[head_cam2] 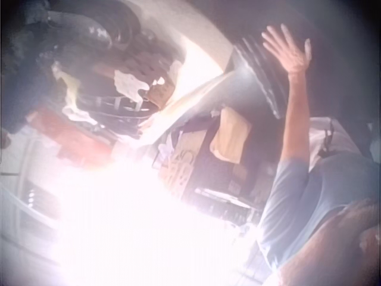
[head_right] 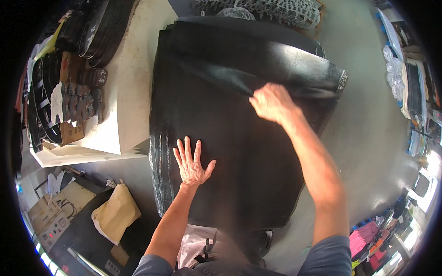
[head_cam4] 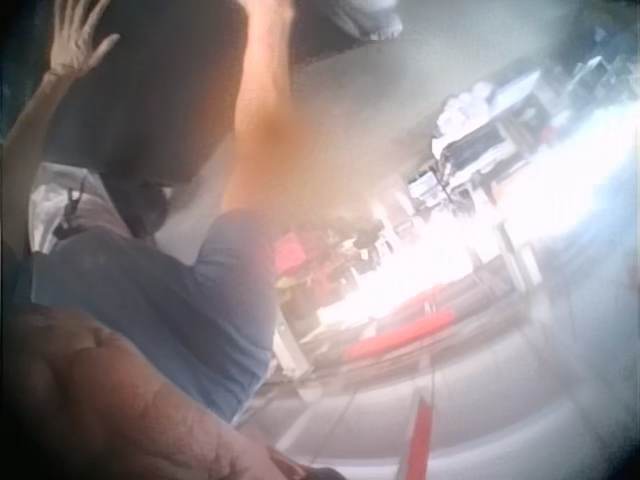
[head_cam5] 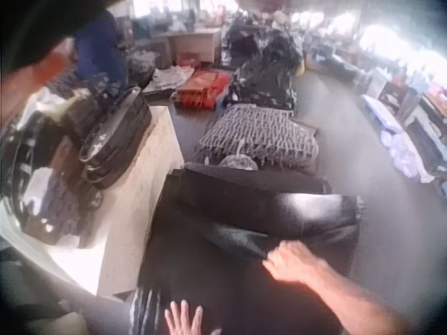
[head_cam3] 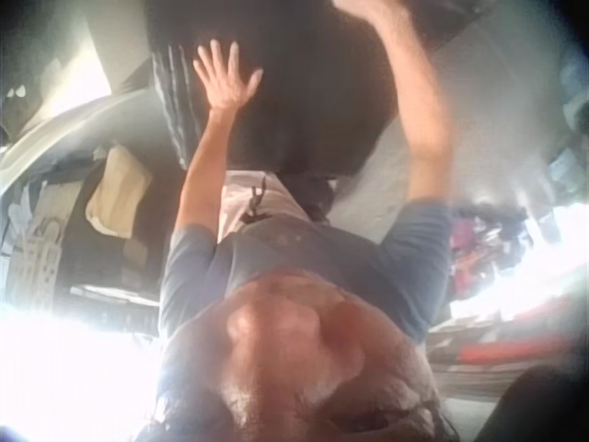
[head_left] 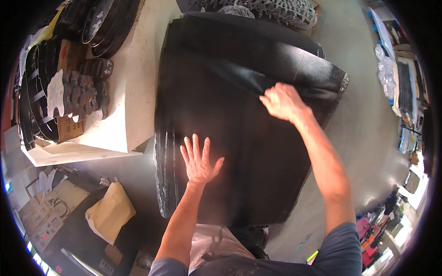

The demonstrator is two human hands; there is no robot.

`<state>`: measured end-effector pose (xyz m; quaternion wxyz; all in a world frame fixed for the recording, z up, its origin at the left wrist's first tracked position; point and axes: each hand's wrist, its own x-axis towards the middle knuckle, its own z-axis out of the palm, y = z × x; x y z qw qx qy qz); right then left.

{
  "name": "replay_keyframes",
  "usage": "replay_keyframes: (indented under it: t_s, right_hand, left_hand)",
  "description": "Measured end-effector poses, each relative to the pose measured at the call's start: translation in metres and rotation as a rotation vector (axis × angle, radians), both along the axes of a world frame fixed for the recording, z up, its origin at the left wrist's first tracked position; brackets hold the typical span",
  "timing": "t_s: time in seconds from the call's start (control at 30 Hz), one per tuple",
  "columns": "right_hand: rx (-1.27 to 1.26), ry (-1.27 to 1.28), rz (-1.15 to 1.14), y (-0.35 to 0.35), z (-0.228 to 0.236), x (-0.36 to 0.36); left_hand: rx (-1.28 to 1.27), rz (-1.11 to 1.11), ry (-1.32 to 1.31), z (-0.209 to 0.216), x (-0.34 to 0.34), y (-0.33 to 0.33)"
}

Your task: The person repeatedly places a black rubber sheet into a roller press, runs it through the rollers, and removes it. They also handle several white rubber pieces, placing them on the sheet and pressing them through the machine. The person folds and unfolds the rubber sheet multiple times during the process.

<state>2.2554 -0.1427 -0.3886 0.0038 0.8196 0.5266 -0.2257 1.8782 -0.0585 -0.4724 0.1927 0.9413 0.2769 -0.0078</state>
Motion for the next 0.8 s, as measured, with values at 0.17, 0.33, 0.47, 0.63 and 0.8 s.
replay_keyframes:
  t_s: [0.17, 0.33, 0.47, 0.63, 0.8]
  right_hand:
    - [-0.034, 0.264, -0.078, -0.047, -0.009, -0.080]
    - [-0.058, 0.262, 0.043, -0.091, -0.017, -0.167]
    - [-0.093, 0.349, 0.043, -0.137, -0.005, -0.231]
    - [-0.111, 0.356, 0.007, -0.187, 0.038, -0.320]
    - [-0.101, 0.485, -0.013, -0.231, 0.068, -0.411]
  left_hand:
    - [-0.003, 0.006, -0.004, 0.006, 0.002, 0.001]
    - [-0.070, -0.048, 0.517, -0.026, -0.013, -0.005]
    - [-0.219, 0.039, -0.104, -0.067, -0.045, -0.016]
    - [-0.395, 0.202, -0.038, -0.075, -0.125, -0.040]
    - [-0.518, 0.545, -0.098, -0.046, -0.250, -0.072]
